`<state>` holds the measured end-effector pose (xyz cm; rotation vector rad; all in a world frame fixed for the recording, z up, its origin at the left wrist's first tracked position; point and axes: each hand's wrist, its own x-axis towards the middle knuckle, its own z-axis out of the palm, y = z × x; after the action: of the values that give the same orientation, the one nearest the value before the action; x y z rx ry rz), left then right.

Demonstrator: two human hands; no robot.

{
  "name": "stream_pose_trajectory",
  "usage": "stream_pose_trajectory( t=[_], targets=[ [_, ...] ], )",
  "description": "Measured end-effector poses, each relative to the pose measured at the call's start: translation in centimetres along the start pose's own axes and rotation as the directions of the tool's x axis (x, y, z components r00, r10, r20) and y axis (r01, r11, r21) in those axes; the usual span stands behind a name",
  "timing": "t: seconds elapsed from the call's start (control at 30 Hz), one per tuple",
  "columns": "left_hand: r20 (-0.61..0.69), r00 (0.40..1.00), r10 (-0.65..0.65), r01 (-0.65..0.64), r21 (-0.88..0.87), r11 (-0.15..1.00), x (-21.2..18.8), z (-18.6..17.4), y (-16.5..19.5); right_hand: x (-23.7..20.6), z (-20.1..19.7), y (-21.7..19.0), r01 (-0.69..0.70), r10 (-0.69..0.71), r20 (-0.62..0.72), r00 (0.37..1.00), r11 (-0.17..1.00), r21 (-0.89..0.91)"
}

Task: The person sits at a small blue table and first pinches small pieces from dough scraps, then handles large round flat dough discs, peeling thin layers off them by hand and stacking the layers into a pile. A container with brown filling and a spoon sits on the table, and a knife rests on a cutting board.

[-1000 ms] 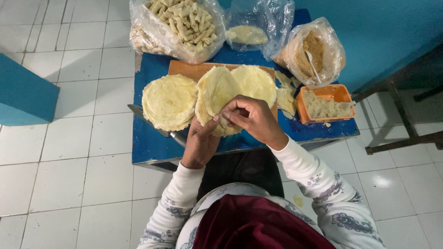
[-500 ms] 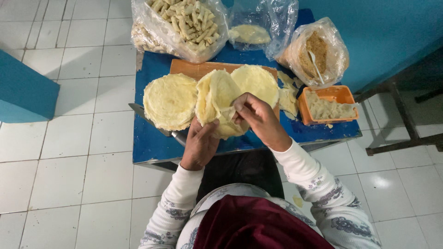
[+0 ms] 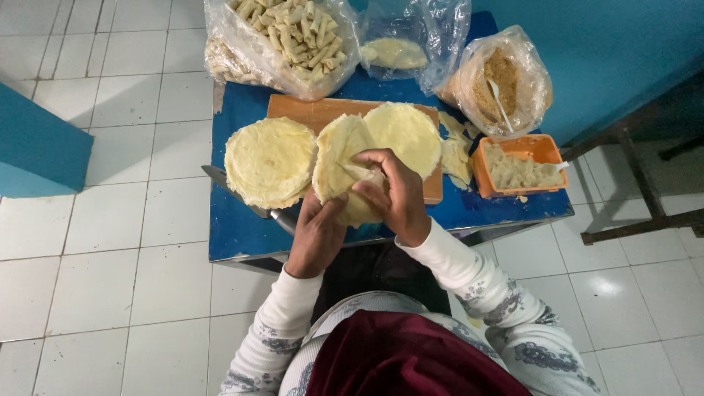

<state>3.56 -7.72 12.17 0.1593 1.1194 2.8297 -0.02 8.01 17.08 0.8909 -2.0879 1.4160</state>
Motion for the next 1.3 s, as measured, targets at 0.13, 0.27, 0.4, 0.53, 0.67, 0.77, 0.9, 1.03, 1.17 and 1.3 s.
stream_pose_trajectory(
  t=[0.13, 0.27, 0.4, 0.53, 0.67, 0.77, 0.9, 1.03, 1.17, 1.3],
  targets=[
    [0.04, 0.999, -0.005, 0.004, 0.018, 1.0, -0.4, 0.0, 0.4, -0.1, -0.6, 1.0, -0.14, 0.135, 0.072, 0.988, 0.988, 0.068],
    [0.043, 0.999, -0.02, 0.02, 0.008, 1.0, -0.8, -0.4, 0.7, -0.6, -1.6, 4.0, -0.5, 0.457, 0.205, 0.866, 0.767, 0.402],
    [-0.038, 0.999, -0.027, 0.028, 0.004, 1.0, -1.0, -0.2, 1.2, -0.6, -2.3, 5.7, -0.551, 0.565, 0.285, 0.774, 0.381, 0.742],
    [-0.123, 0.992, -0.032, 0.024, -0.065, 0.998, -0.4, 0.5, 3.1, 0.6, -4.1, 5.8, -0.568, 0.603, 0.355, 0.715, 0.204, 0.797],
    [-0.104, 0.995, -0.013, 0.005, -0.077, 0.997, -0.5, 0.6, 3.7, -0.8, -4.7, 5.9, -0.578, 0.611, 0.407, 0.679, 0.103, 0.809],
    [-0.091, 0.996, -0.021, 0.012, -0.094, 0.996, -0.7, -0.2, 3.8, -2.5, -4.6, 8.1, -0.609, 0.607, 0.468, 0.642, 0.033, 0.793],
    [-0.071, 0.997, -0.019, 0.008, -0.148, 0.989, -1.0, -1.4, 3.9, -4.6, -5.7, 12.0, -0.52, 0.525, 0.491, 0.695, -0.104, 0.848],
    [-0.11, 0.994, -0.026, 0.004, -0.199, 0.98, -1.6, -2.0, 4.0, -4.6, -8.9, 13.7, -0.502, 0.621, 0.429, 0.656, -0.066, 0.862],
    [-0.22, 0.975, 0.037, -0.078, -0.183, 0.98, -2.5, -2.8, 4.6, -2.0, -14.8, 12.6, -0.473, 0.662, 0.231, 0.713, 0.212, 0.855],
    [-0.247, 0.965, 0.083, -0.153, -0.28, 0.948, -2.7, -4.4, 5.3, 1.9, -17.0, 11.6, -0.418, 0.521, -0.046, 0.853, 0.733, 0.536]
  ],
)
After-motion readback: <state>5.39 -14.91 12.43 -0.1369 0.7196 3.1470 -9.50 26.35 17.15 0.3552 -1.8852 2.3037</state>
